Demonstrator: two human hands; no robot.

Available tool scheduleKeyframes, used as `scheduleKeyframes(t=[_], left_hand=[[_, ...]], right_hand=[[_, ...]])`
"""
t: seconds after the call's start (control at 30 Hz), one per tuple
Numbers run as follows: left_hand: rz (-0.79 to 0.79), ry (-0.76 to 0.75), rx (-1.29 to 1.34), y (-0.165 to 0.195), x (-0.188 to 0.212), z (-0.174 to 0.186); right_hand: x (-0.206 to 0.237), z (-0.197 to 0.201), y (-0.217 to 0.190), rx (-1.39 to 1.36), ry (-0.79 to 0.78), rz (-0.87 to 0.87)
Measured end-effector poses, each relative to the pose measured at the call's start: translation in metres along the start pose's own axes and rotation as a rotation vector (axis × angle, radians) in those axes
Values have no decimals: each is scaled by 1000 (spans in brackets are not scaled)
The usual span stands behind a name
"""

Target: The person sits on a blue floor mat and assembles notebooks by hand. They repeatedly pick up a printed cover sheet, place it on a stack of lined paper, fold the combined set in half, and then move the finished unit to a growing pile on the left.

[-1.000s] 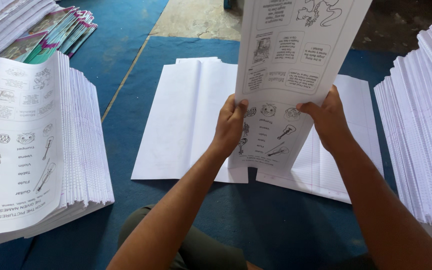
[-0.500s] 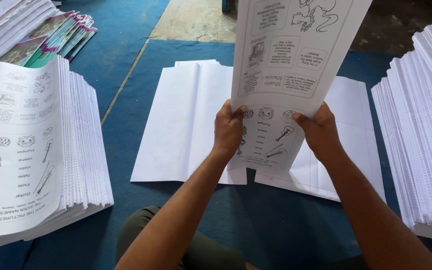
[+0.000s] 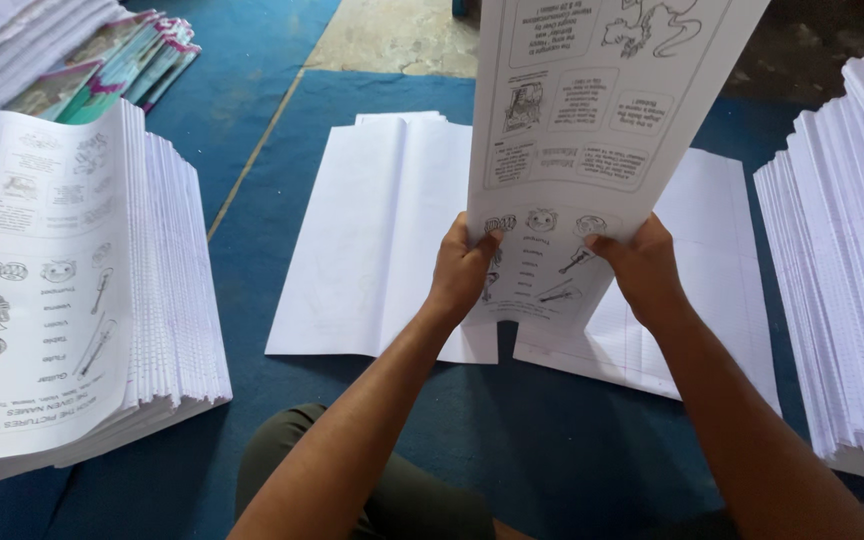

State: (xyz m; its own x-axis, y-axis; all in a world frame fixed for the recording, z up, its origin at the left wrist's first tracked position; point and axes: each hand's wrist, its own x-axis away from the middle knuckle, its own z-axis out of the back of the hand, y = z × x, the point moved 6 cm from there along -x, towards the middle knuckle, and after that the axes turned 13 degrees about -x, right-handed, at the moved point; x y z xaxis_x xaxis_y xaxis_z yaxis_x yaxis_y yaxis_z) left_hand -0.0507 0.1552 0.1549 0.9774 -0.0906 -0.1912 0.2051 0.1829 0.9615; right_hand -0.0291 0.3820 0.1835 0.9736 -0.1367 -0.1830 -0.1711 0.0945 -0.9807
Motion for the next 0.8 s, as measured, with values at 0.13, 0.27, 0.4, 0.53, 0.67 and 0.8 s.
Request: scheduleKeyframes(t=[0.13, 0.27, 0.4, 0.53, 0.67, 0.8], left_hand=[[16, 17, 65, -23, 2, -5], [23, 39, 31, -39, 7, -3], [168, 10, -111, -61, 21, -10], [167, 12, -94, -75, 35, -16], [193, 28, -112, -85, 40, -19], [236, 39, -155, -86, 39, -19]], right_hand=[[-5, 3, 9, -43, -5, -18], [-4, 4, 25, 2, -41, -74], [4, 5, 56, 76, -40, -164], [13, 3, 91, 63, -54, -227], [20, 6, 114, 102, -51, -311], [24, 4, 118, 124, -59, -283]])
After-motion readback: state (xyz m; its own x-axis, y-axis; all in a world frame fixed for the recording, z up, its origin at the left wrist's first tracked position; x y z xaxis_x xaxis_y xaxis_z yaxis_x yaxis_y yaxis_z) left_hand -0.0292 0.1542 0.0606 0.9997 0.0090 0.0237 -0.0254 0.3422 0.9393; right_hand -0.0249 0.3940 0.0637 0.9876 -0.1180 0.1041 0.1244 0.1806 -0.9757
